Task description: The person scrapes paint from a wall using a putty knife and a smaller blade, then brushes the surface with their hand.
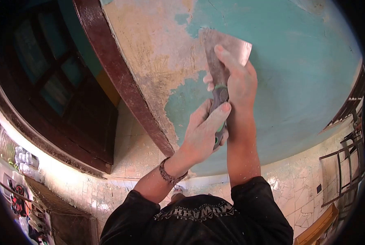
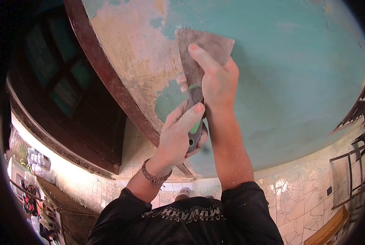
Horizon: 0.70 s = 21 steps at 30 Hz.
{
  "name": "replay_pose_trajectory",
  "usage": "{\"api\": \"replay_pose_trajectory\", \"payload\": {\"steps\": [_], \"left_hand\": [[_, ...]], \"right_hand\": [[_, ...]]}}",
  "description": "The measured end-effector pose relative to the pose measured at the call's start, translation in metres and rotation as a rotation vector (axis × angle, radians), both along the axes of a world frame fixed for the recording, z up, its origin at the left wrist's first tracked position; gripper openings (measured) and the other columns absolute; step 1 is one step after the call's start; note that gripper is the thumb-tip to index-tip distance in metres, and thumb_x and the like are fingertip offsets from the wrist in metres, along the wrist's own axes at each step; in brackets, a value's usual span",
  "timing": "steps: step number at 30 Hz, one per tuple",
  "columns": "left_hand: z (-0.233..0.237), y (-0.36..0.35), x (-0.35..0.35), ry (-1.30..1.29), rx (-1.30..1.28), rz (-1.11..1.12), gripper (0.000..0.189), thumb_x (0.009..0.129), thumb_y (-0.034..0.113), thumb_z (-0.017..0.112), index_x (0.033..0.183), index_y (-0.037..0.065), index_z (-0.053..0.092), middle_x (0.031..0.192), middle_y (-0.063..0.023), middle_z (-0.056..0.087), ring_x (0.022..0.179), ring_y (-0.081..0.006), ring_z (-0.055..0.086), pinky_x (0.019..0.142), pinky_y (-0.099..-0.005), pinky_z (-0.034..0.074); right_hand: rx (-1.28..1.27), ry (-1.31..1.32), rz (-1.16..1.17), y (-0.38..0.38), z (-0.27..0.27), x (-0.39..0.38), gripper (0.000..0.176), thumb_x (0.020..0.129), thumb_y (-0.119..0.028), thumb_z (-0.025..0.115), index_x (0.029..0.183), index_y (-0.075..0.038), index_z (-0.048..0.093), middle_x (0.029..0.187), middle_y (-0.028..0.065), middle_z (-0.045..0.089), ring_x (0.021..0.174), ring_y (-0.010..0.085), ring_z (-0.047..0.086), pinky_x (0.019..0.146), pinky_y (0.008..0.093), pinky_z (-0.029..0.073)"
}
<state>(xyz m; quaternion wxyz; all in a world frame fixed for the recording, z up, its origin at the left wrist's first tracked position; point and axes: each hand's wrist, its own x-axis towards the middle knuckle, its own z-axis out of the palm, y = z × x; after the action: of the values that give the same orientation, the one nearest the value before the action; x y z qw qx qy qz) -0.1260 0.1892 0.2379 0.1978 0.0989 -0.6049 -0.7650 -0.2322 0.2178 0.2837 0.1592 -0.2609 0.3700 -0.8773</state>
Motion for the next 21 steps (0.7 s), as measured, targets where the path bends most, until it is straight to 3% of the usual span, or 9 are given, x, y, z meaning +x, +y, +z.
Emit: {"api": "replay_pose_trajectory", "payload": {"steps": [5,8,12,16,21], "left_hand": [[-0.014,0.001,0.009,-0.037,0.046,0.034,0.034,0.098,0.039,0.055,0.111,0.008,0.052,0.057,-0.0031,0.052,0.037,-0.0087,0.04,0.032,-0.0227,0.025],[-0.005,0.0,0.002,-0.012,0.008,0.019,0.035,0.098,0.04,0.057,0.108,0.007,0.052,0.057,-0.0031,0.051,0.036,-0.0083,0.039,0.032,-0.0229,0.024],[0.011,-0.003,0.001,0.03,0.024,-0.019,0.036,0.097,0.04,0.058,0.11,0.007,0.053,0.059,-0.0027,0.051,0.037,-0.0078,0.04,0.032,-0.0224,0.025],[-0.009,-0.001,0.012,-0.037,0.075,0.007,0.035,0.097,0.041,0.058,0.106,0.007,0.053,0.059,-0.0031,0.052,0.036,-0.0074,0.04,0.031,-0.0221,0.024],[0.021,-0.011,-0.003,0.041,0.008,-0.037,0.036,0.097,0.04,0.058,0.107,0.006,0.053,0.059,-0.0024,0.052,0.037,-0.0071,0.04,0.031,-0.0224,0.024]], "right_hand": [[0.068,-0.017,-0.065,0.004,-0.01,0.01,0.029,0.087,-0.022,0.068,0.103,0.001,0.062,0.076,0.0111,0.063,0.051,0.0172,0.058,0.043,0.0289,0.043],[0.035,-0.026,-0.05,0.003,-0.005,0.003,0.021,0.087,-0.013,0.066,0.102,0.002,0.063,0.076,0.0118,0.065,0.05,0.02,0.059,0.041,0.0309,0.045],[-0.053,-0.014,-0.06,-0.001,0.009,0.0,0.023,0.088,-0.014,0.066,0.103,0.002,0.063,0.075,0.0115,0.064,0.049,0.0201,0.059,0.039,0.0311,0.044],[0.015,-0.019,-0.067,-0.002,-0.005,0.006,0.022,0.088,-0.014,0.066,0.102,0.002,0.063,0.075,0.0112,0.065,0.05,0.0199,0.059,0.04,0.0309,0.044],[-0.014,0.037,-0.103,-0.006,0.021,-0.005,0.024,0.087,-0.018,0.067,0.101,0.001,0.063,0.076,0.0111,0.064,0.05,0.0201,0.06,0.04,0.0309,0.045]]}}
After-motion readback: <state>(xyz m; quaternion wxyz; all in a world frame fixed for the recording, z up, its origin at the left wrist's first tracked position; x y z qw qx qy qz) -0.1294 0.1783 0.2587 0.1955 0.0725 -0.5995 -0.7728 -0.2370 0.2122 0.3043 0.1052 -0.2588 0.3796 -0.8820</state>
